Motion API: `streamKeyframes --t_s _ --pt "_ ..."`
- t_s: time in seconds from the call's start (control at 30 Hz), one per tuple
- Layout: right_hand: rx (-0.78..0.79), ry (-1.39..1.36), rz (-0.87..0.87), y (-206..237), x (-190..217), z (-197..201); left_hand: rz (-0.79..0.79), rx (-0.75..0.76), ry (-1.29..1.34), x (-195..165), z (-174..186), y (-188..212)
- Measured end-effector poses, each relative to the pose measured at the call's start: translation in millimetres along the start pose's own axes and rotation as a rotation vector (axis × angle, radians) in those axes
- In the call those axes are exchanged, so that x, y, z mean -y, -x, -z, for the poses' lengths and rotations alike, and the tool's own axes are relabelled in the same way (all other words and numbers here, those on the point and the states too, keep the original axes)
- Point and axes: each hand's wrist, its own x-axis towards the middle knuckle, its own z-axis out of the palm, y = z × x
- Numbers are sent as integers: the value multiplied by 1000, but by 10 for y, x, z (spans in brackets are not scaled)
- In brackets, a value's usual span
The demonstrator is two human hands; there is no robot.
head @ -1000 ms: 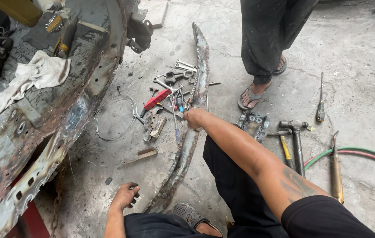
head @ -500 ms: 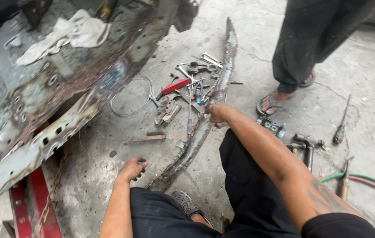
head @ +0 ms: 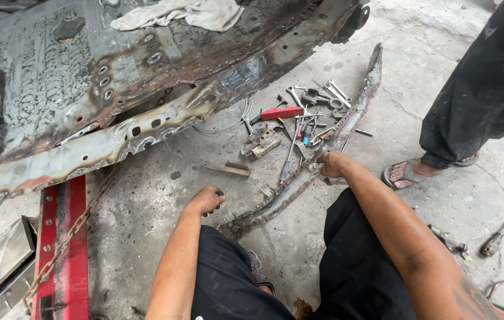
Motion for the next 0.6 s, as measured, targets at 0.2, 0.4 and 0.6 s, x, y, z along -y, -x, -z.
streamKeyframes --t_s 0.2,0.4,0.6 --pt "43 56 -66 30 115 50 11 6 -5 47 9 -16" --pt "29 50 -30 -1 4 -25 19 0 -10 69 2 -8" --pt "43 64 -59 -6 -212 -130 35 -2 24 138 -66 -30"
